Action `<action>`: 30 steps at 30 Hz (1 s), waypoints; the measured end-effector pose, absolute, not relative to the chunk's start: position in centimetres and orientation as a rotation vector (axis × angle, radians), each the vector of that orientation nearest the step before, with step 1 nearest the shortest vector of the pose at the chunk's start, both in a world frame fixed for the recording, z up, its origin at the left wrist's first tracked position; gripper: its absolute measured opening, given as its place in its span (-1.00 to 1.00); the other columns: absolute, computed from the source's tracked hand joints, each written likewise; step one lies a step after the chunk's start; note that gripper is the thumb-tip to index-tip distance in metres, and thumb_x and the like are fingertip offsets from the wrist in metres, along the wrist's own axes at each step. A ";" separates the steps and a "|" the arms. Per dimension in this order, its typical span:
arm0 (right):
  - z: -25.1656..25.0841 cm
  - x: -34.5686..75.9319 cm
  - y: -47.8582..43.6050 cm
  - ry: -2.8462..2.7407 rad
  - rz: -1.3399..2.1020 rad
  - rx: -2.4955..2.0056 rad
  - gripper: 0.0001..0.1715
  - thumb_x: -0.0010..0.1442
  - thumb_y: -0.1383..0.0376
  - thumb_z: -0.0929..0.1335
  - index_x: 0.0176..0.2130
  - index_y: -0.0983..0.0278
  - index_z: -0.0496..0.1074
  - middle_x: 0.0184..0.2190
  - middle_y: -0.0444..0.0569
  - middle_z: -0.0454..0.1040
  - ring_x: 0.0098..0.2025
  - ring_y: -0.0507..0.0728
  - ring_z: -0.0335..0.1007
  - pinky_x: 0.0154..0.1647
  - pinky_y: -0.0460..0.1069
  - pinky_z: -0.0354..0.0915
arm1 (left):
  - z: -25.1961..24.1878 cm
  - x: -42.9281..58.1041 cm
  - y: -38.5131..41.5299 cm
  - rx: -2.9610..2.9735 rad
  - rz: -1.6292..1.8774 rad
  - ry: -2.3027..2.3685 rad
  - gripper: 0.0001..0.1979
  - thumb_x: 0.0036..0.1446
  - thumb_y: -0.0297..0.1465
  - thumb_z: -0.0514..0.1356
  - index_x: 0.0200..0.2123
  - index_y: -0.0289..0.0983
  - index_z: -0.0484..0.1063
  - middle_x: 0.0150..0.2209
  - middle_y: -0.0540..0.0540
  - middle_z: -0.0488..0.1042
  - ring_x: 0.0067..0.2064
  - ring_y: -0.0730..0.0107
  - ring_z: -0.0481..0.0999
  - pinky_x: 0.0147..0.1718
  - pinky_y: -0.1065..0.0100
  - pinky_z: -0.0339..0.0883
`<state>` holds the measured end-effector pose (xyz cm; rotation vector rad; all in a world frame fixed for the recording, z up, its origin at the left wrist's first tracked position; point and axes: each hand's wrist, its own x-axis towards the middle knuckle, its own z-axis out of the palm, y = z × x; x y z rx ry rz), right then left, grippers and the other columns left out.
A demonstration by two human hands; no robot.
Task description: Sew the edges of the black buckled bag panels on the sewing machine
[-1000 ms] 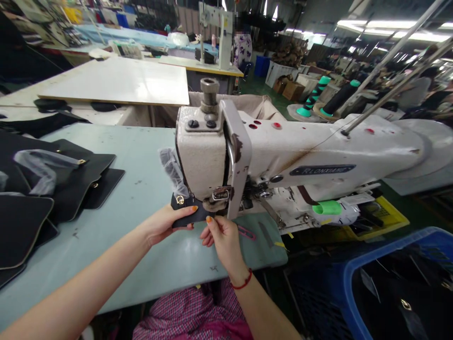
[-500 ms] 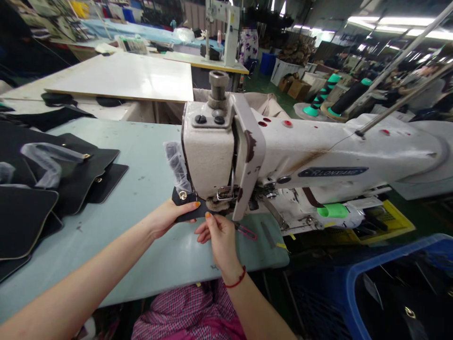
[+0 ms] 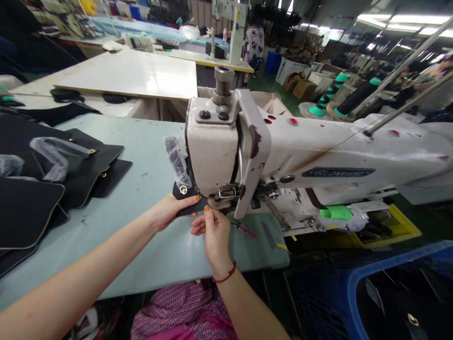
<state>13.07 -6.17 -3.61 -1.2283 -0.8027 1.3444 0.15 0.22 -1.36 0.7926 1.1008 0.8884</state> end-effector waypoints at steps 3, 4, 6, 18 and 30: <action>-3.7 12.8 -6.0 -0.782 1.343 -1.230 -0.47 0.27 0.02 0.23 -0.51 0.34 0.43 -0.59 -0.04 0.51 -0.66 -0.03 0.37 -0.64 -0.18 0.27 | -1.1 0.4 -0.1 0.796 0.913 1.089 -0.66 -0.24 -0.29 0.48 -0.38 -0.37 0.59 -0.41 -0.24 0.59 -0.49 0.32 0.50 -0.56 0.40 0.41; -3.6 12.7 -5.9 -0.780 1.345 -1.232 -0.47 0.26 0.02 0.24 -0.52 0.33 0.42 -0.59 -0.04 0.51 -0.66 -0.03 0.37 -0.65 -0.18 0.27 | -1.1 0.5 -0.2 0.789 0.925 1.088 -0.66 -0.23 -0.29 0.48 -0.38 -0.37 0.59 -0.42 -0.23 0.59 -0.48 0.31 0.50 -0.56 0.40 0.40; -3.6 12.7 -5.9 -0.774 1.352 -1.233 -0.48 0.25 0.01 0.24 -0.53 0.32 0.40 -0.60 -0.04 0.51 -0.66 -0.03 0.36 -0.65 -0.17 0.27 | -1.1 0.6 -0.6 0.765 0.962 1.093 -0.65 -0.23 -0.30 0.48 -0.35 -0.37 0.58 -0.41 -0.22 0.59 -0.49 0.32 0.50 -0.57 0.41 0.39; -3.7 14.1 -6.2 -0.791 1.389 -1.209 -0.45 0.24 0.07 0.27 -0.67 0.27 0.24 -0.79 -0.19 0.28 -0.77 -0.10 0.05 -0.60 -0.14 0.21 | -2.1 3.4 -5.0 0.536 1.240 1.171 -0.60 -0.19 -0.28 0.46 -0.29 -0.36 0.51 -0.42 -0.08 0.56 -0.51 0.43 0.47 -0.48 0.41 0.43; -2.5 18.4 -5.9 -1.091 1.421 -1.306 -0.37 0.26 0.02 0.27 -0.71 0.27 0.20 -0.80 -0.19 0.19 -0.76 -0.09 0.00 -0.68 -0.14 -0.04 | -3.9 10.9 -9.7 0.293 1.590 1.364 -0.59 0.04 -0.20 0.35 -0.03 -0.17 0.48 0.03 -0.10 0.52 0.16 0.22 0.41 0.12 0.29 0.30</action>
